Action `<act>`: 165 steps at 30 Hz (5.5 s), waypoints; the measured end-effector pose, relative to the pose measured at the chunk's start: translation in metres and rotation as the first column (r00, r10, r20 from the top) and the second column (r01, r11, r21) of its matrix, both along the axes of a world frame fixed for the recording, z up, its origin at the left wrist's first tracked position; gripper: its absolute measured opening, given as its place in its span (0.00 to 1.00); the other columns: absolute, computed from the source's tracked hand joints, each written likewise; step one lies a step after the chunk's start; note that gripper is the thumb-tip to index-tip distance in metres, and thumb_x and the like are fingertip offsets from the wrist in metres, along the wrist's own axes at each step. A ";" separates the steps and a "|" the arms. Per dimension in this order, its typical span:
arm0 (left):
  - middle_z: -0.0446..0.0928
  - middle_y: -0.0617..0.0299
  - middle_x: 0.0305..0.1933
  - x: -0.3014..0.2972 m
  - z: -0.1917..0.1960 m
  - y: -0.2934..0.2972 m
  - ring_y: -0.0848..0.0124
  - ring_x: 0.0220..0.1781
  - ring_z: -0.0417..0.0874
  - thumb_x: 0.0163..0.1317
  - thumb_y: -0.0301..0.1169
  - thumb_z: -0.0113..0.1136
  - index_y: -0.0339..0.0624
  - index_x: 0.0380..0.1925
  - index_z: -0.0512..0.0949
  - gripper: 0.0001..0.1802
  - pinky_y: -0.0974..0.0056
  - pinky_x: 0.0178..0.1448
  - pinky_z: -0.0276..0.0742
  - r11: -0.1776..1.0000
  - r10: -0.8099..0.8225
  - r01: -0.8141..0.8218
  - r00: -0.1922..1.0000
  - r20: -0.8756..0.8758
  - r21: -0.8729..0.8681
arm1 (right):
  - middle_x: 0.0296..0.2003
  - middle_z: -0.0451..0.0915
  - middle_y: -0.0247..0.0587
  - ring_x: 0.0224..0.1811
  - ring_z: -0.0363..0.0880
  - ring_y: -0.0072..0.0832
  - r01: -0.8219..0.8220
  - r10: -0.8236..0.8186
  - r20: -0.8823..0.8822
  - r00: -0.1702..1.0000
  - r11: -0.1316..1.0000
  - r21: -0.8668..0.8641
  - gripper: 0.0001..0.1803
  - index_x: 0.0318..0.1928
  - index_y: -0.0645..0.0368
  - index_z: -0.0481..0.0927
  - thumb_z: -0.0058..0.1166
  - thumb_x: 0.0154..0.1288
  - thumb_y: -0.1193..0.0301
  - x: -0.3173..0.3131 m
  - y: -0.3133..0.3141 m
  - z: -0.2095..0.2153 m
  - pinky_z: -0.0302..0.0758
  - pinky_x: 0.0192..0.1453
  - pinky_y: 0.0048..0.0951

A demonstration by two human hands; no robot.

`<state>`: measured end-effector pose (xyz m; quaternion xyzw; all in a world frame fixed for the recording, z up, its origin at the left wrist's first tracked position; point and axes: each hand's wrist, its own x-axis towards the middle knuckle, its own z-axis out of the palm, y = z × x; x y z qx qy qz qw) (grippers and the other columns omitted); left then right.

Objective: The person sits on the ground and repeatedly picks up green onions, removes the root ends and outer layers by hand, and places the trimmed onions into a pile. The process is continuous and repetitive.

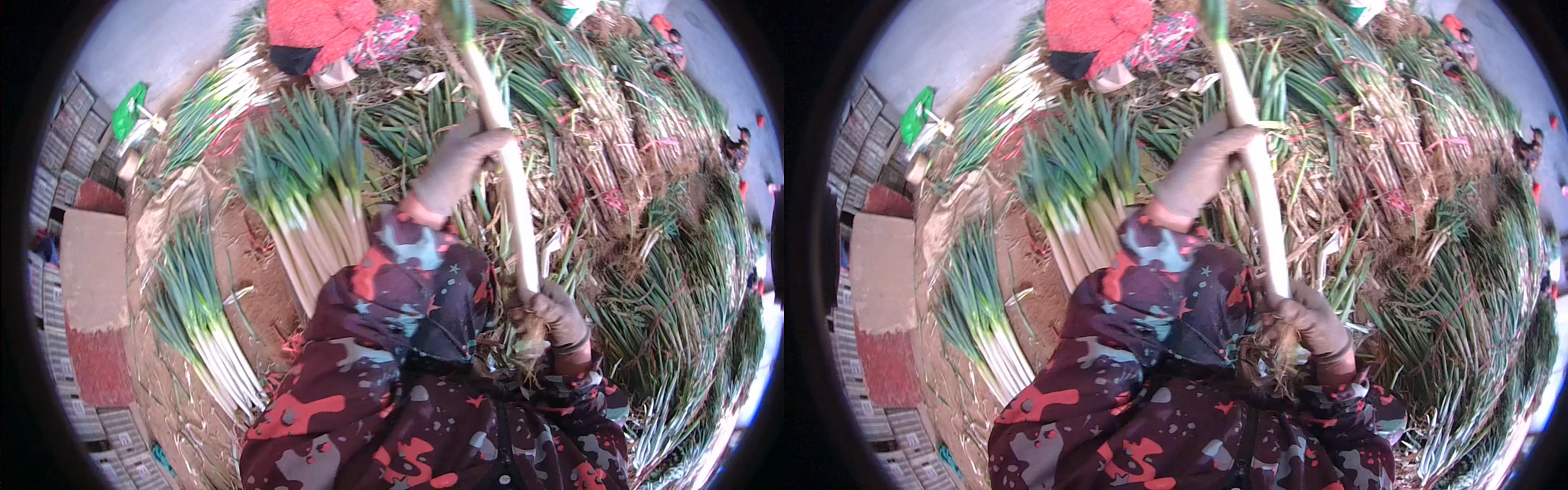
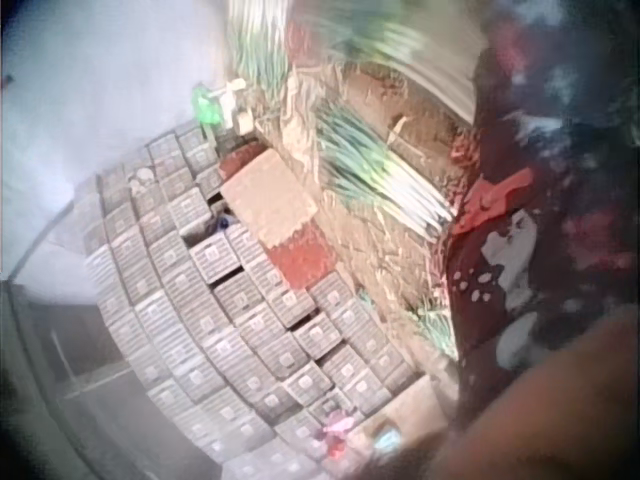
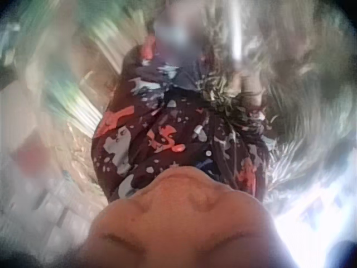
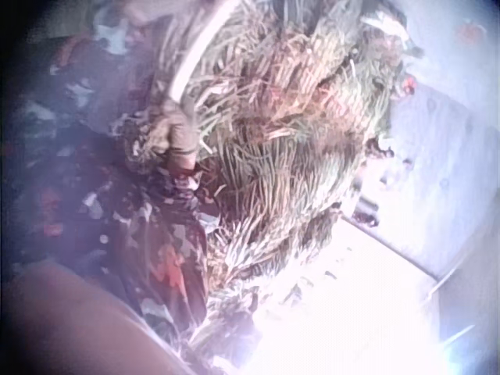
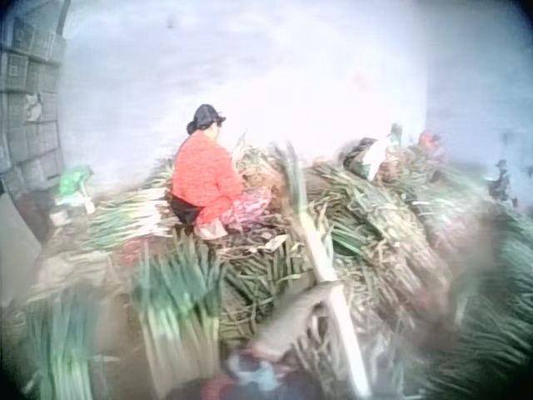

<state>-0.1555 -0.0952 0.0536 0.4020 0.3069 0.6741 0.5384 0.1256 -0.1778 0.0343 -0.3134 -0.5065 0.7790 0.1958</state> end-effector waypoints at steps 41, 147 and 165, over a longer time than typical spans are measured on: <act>0.78 0.40 0.44 -0.172 -0.304 -0.159 0.43 0.48 0.78 0.56 0.48 0.67 0.34 0.57 0.66 0.37 0.50 0.51 0.72 0.705 -0.085 -0.647 0.332 -0.939 -0.293 | 0.38 0.82 0.36 0.39 0.78 0.22 0.128 -0.075 0.417 0.906 0.987 -0.102 0.17 0.48 0.65 0.80 0.54 0.67 0.65 0.013 0.017 -0.258 0.76 0.45 0.27; 0.76 0.48 0.49 0.276 -0.072 0.137 0.57 0.52 0.77 0.68 0.37 0.50 0.33 0.53 0.69 0.20 0.54 0.58 0.74 0.741 -0.622 0.579 0.782 -0.023 -0.341 | 0.35 0.81 0.53 0.42 0.80 0.50 0.602 -0.879 0.213 0.428 0.452 0.658 0.24 0.48 0.58 0.77 0.58 0.57 0.56 0.118 -0.071 -0.052 0.74 0.45 0.45; 0.76 0.45 0.40 0.141 -0.072 0.116 0.53 0.44 0.79 0.70 0.38 0.44 0.31 0.43 0.71 0.18 0.48 0.54 0.77 0.604 -0.572 0.791 0.515 0.639 -0.098 | 0.30 0.82 0.50 0.32 0.83 0.43 0.470 -0.858 0.129 0.496 0.391 0.791 0.20 0.49 0.59 0.77 0.62 0.61 0.61 0.082 -0.055 -0.097 0.77 0.36 0.37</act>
